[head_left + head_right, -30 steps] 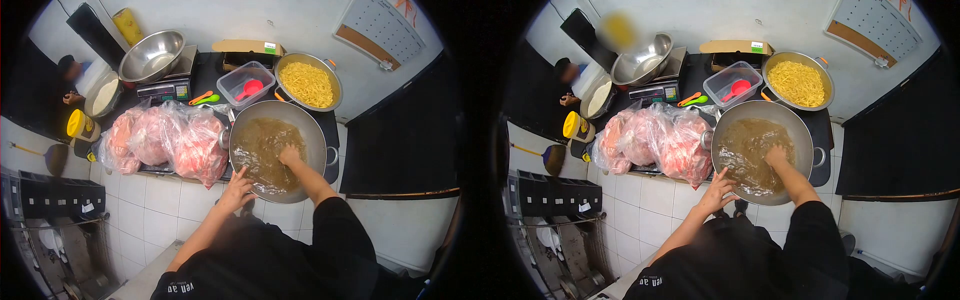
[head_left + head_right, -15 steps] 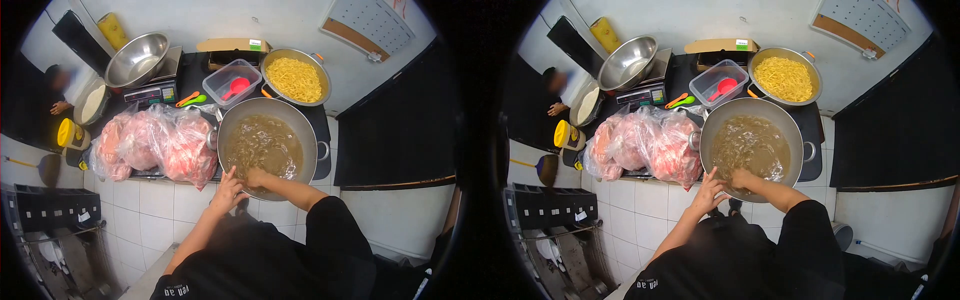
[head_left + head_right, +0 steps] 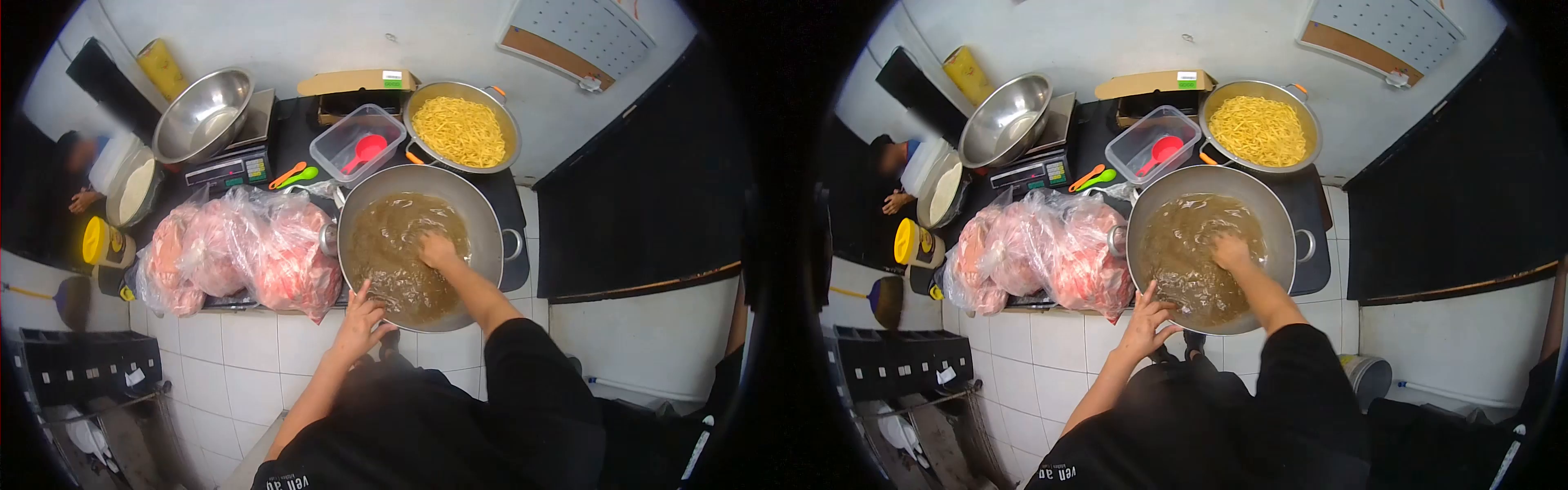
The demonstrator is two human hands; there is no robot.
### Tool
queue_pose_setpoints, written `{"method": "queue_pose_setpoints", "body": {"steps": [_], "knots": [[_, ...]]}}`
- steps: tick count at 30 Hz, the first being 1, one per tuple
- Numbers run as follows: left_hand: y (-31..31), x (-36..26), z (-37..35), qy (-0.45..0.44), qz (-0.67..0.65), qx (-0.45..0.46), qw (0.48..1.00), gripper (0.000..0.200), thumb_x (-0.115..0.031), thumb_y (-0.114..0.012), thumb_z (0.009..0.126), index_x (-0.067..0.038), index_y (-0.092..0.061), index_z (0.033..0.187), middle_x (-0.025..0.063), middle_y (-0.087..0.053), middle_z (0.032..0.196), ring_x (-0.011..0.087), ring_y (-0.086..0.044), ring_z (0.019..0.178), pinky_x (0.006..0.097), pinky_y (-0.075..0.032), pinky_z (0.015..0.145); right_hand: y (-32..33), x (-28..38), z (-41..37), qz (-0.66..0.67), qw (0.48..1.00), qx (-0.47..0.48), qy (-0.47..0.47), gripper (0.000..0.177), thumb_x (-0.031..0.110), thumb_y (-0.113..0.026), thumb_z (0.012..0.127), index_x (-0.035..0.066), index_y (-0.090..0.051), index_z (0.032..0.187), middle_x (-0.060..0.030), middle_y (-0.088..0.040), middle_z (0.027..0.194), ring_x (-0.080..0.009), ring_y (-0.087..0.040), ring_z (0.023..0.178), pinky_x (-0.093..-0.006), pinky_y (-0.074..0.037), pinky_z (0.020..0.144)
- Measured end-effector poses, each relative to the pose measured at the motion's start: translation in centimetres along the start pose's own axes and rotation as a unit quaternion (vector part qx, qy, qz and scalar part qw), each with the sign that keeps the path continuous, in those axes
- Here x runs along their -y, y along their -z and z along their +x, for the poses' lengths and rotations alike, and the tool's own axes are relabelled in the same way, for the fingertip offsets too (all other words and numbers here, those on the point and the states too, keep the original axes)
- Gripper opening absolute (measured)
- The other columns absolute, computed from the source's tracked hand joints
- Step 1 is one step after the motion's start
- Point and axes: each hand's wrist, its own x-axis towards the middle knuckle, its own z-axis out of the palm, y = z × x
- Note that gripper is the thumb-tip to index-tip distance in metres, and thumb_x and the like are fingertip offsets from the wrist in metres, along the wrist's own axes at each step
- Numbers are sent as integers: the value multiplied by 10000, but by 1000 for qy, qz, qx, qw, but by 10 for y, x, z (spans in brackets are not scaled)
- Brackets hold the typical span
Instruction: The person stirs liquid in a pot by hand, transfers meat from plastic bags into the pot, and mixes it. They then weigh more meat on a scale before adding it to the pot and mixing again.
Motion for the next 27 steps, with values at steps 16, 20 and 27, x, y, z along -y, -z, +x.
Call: {"method": "queue_pose_setpoints", "body": {"steps": [16,20,27], "knots": [[3,-6,4,-33,48,10,998,303,-257,-786,724,-56,-669,919,98,-628,1065,415,-315,1372,682,-219,1061,-12,94,-64,-54,936,321,135,503,345,-563,854,142,-569,1314,-109,-545,1355,-300,-544,1212,-447,-432,997],[2,-6,4,-29,106,36,993,345,-279,-772,737,-11,-662,923,166,-621,1044,445,-349,1336,669,-234,1057,-3,66,-96,14,929,357,100,543,395,-563,880,98,-540,1334,-98,-590,1304,-268,-557,1190,-402,-435,983],[2,1,8,-51,187,122,973,384,-322,-703,813,27,-614,946,247,-588,1097,474,-324,1335,680,-190,1065,-56,29,-67,-61,899,432,38,560,451,-591,863,99,-584,1298,-55,-537,1377,-211,-547,1186,-393,-395,1017]]}}
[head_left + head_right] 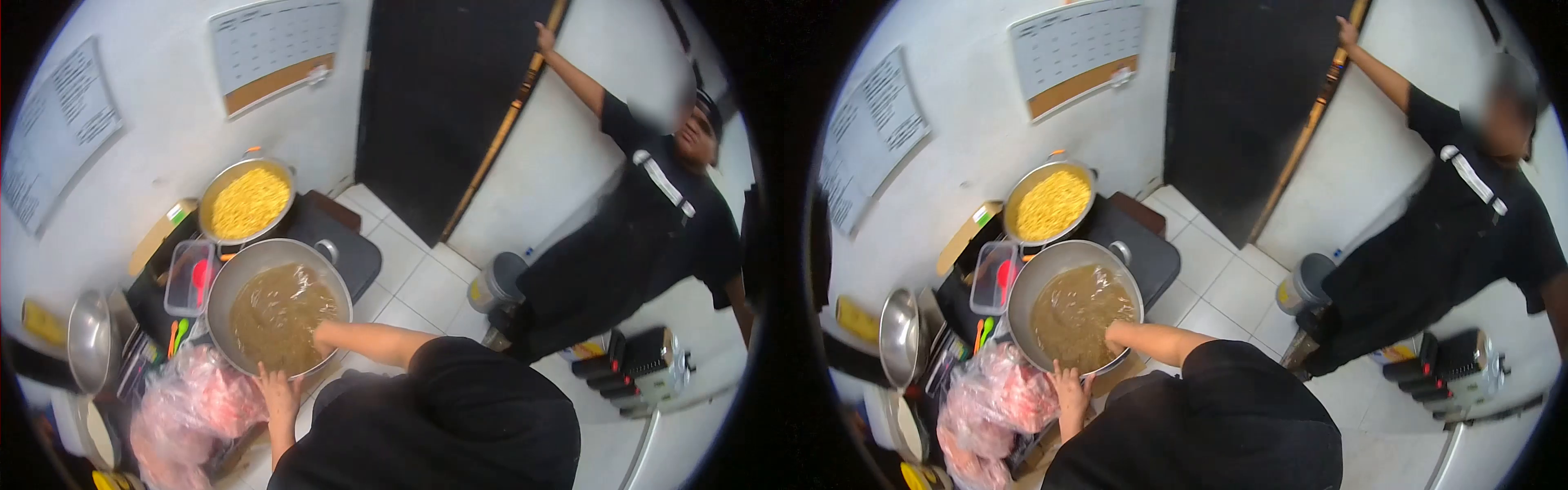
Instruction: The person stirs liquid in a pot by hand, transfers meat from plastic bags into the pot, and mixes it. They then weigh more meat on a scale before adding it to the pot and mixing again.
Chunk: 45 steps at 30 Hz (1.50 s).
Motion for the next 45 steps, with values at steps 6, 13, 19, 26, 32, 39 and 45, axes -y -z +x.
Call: {"method": "queue_pose_setpoints", "body": {"steps": [6,13,19,26,32,39,45], "knots": [[-13,7,-2,-43,-9,-50,998,353,-305,-681,838,17,-566,926,270,-565,1084,495,-286,1348,707,-170,1052,-19,-3,-11,42,991,-120,-26,396,358,-642,785,123,-710,1095,-146,-663,1141,-322,-615,1050,-450,-480,899],[-13,9,-4,-43,-13,-54,998,357,-324,-675,839,18,-579,863,266,-570,1001,488,-287,1351,710,-172,1048,-30,12,-65,66,966,-248,-27,345,323,-650,766,145,-730,1051,-123,-689,1086,-317,-637,1015,-446,-499,868],[-10,12,-4,-41,0,-44,998,393,-351,-669,841,29,-593,906,256,-573,1027,473,-292,1354,687,-189,1061,-32,21,-72,68,961,-267,-27,327,320,-650,763,157,-737,1032,-112,-697,1062,-314,-646,996,-444,-506,853],[-9,20,-9,-50,-45,-69,995,383,-310,-713,806,25,-603,955,242,-579,1063,471,-298,1351,667,-214,1059,-34,32,-78,71,958,-275,-27,310,323,-649,762,170,-743,1015,-102,-704,1040,-311,-655,975,-442,-513,838],[0,19,-10,-73,-41,-91,992,388,-252,-761,731,19,-617,970,236,-587,1143,425,-380,1310,549,-304,1037,-40,30,-77,20,968,-249,-31,364,430,-626,782,181,-740,1021,-96,-704,1042,-308,-659,967,-440,-516,837],[9,13,-11,-31,-54,-75,995,544,-430,-744,748,28,-602,1005,191,-574,1075,421,-304,1368,674,-289,1018,6,-40,-60,-74,967,-163,-179,614,514,-556,846,145,-548,1335,-121,-490,1404,-333,-430,1316,-504,-330,1085],[1,19,-12,5,-80,-86,993,430,-374,-766,740,-28,-603,937,137,-583,1115,407,-248,1403,661,-266,1054,69,-28,-14,111,919,-346,-154,539,392,-468,916,106,-506,1371,-142,-252,1552,-353,-241,1422,-584,-245,1106]]}}
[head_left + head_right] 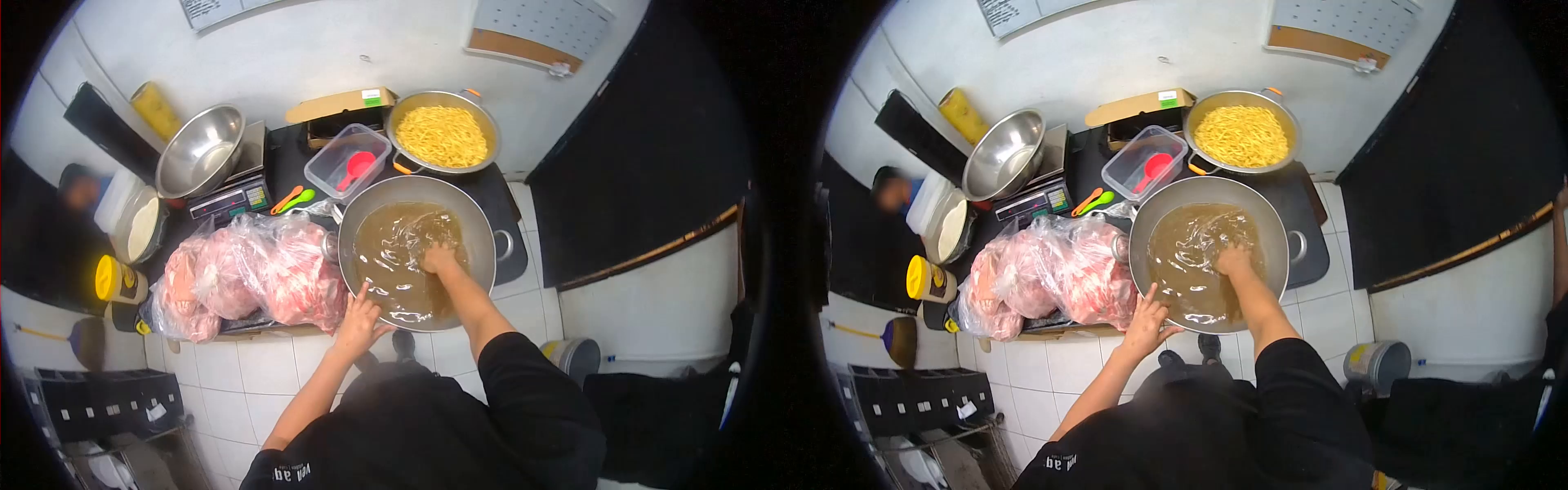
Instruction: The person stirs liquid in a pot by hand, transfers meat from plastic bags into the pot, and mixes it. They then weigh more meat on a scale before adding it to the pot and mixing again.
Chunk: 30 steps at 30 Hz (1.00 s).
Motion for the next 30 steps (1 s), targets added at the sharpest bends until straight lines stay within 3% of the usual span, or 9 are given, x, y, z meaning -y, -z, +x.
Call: {"method": "queue_pose_setpoints", "body": {"steps": [8,11,13,14,16,20,25,29,30], "knots": [[8,-7,1,22,-27,14,999,402,-384,-763,746,-45,-582,864,114,-596,1168,392,-248,1410,654,-274,1059,-38,82,-12,-136,966,102,195,571,306,-609,799,101,-551,1329,-167,-444,1437,-354,-379,1351,-540,-256,1119],[9,-7,2,32,-36,18,999,387,-377,-768,743,-55,-581,849,106,-595,1187,380,-233,1419,642,-263,1076,-26,65,-8,-117,965,54,229,536,281,-598,796,99,-578,1300,-177,-475,1407,-327,-403,1337,-498,-282,1116],[12,-9,3,36,-33,26,998,373,-375,-767,744,-61,-588,836,95,-591,1203,366,-224,1426,643,-251,1085,-22,54,12,-95,947,-172,253,377,284,-524,844,106,-689,1132,-147,-609,1255,-303,-542,1208,-503,-398,1025],[11,-9,3,37,-32,28,998,373,-375,-767,744,-61,-588,836,95,-591,1203,366,-224,1426,643,-251,1085,-16,53,23,-92,948,-172,254,377,284,-524,844,106,-689,1132,-147,-609,1255,-303,-542,1208,-503,-398,1025],[11,-10,3,41,-30,33,998,363,-371,-765,745,-62,-592,821,87,-588,1213,357,-219,1429,645,-240,1091,-7,51,43,13,997,-31,75,375,315,-517,852,116,-702,1111,-133,-633,1224,-306,-582,1159,-495,-453,967],[13,-13,6,49,-41,33,997,361,-373,-762,746,-61,-595,819,82,-588,1213,357,-218,1429,644,-242,1091,-27,51,60,27,989,-97,107,354,255,-570,810,84,-707,1088,-154,-658,1164,-308,-639,1068,-446,-512,889],[11,-11,6,43,-40,29,998,367,-377,-763,741,-60,-594,818,95,-593,1202,356,-221,1429,641,-247,1088,-48,92,51,-5,984,53,172,363,254,-571,800,52,-705,1070,-175,-654,1159,-305,-636,1080,-418,-511,903],[13,-12,7,54,-45,36,997,369,-372,-768,737,-59,-587,811,99,-592,1206,358,-225,1427,633,-244,1091,-35,95,-16,25,977,46,205,355,280,-556,816,47,-716,1031,-204,-670,1081,-338,-651,1027,-419,-521,875],[12,-12,7,48,-39,33,998,381,-356,-770,734,-44,-585,850,98,-585,1199,362,-236,1422,634,-267,1080,-38,91,-25,3,971,90,222,365,296,-552,822,49,-716,1033,-206,-669,1084,-352,-639,1046,-432,-511,892]]}}
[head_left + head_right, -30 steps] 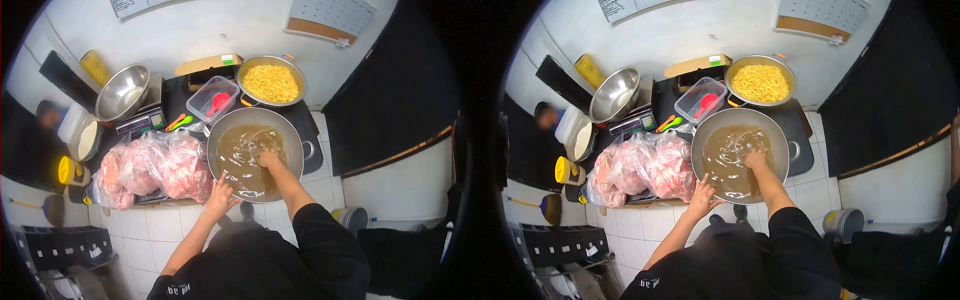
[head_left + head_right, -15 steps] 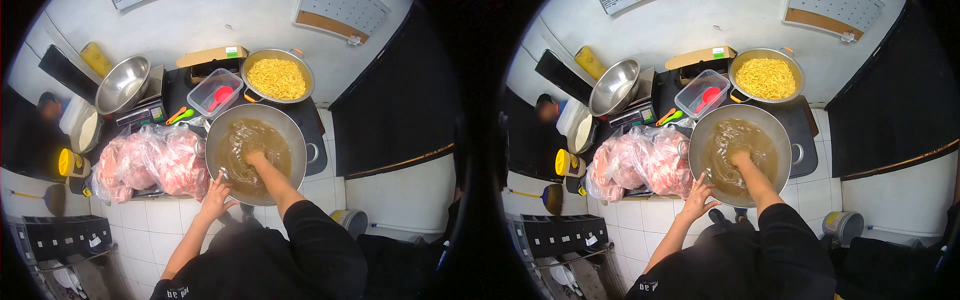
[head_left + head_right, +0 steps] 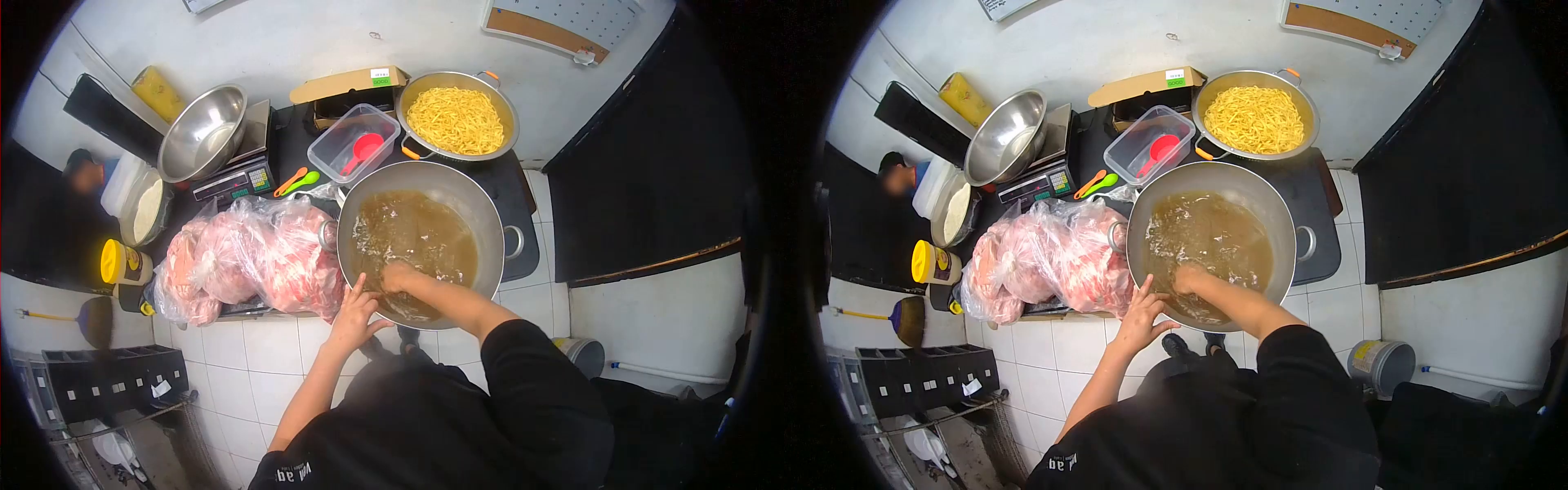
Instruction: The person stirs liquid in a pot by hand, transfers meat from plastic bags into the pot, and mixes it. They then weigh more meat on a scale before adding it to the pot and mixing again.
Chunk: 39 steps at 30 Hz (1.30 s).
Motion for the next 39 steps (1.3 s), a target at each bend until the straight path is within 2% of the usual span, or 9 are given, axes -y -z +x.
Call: {"method": "queue_pose_setpoints", "body": {"steps": [8,14,18,20,23,25,31,36,39], "knots": [[1,0,-2,-7,-6,-18,1000,410,-355,-770,727,-28,-592,898,86,-584,1193,360,-246,1418,641,-282,1070,-20,-65,-69,-135,969,196,59,688,538,-477,881,137,-415,1436,-156,-363,1488,-383,-358,1350,-514,-297,1102],[1,-1,1,-7,-46,-36,998,367,-335,-794,717,-50,-574,790,81,-596,1216,369,-216,1429,644,-241,1090,23,-127,-78,-381,918,49,-96,566,385,-460,918,115,-457,1415,-132,-373,1494,-347,-317,1390,-595,-241,1092],[0,2,2,-2,-61,-33,998,356,-318,-802,717,-48,-579,784,81,-595,1220,373,-208,1431,657,-223,1091,35,-139,-23,-346,930,22,-124,540,318,-453,921,84,-459,1407,-142,-370,1493,-351,-278,1403,-593,-244,1092],[2,4,1,-3,-61,-24,998,353,-315,-804,717,-49,-583,785,81,-595,1220,375,-207,1431,658,-221,1092,42,-133,-3,-85,986,-41,-140,527,294,-488,905,79,-486,1386,-145,-362,1499,-358,-223,1422,-586,-236,1100],[3,6,4,3,-50,-8,999,352,-323,-800,714,-53,-591,797,79,-595,1220,374,-210,1429,660,-223,1089,21,-85,27,-137,969,-87,-186,563,377,-578,867,53,-532,1325,-166,-334,1500,-406,-265,1385,-571,-261,1102],[1,5,3,3,-39,-18,999,397,-363,-771,728,-31,-571,814,93,-594,1189,358,-226,1427,653,-240,1084,42,-33,10,-94,983,43,-153,576,358,-592,851,57,-520,1336,-153,-304,1509,-396,-273,1379,-588,-267,1093],[-1,5,3,8,-34,-20,999,403,-372,-764,724,-32,-577,830,92,-595,1185,357,-234,1423,647,-254,1083,-1,-4,-18,-48,996,60,-35,549,306,-576,833,118,-526,1346,-163,-369,1446,-419,-288,1360,-560,-337,1063],[2,3,2,7,-34,-25,999,408,-373,-769,718,-31,-581,834,92,-593,1193,355,-235,1424,644,-251,1087,-6,-37,-59,-79,982,173,7,589,317,-538,846,188,-448,1413,-177,-505,1365,-385,-473,1256,-488,-414,1015],[1,5,2,3,-39,-33,999,405,-370,-771,721,-32,-579,835,92,-591,1199,353,-231,1426,647,-243,1089,0,-79,-79,-123,986,114,-25,605,332,-638,790,217,-513,1371,-171,-583,1275,-353,-542,1199,-473,-415,1014]]}}
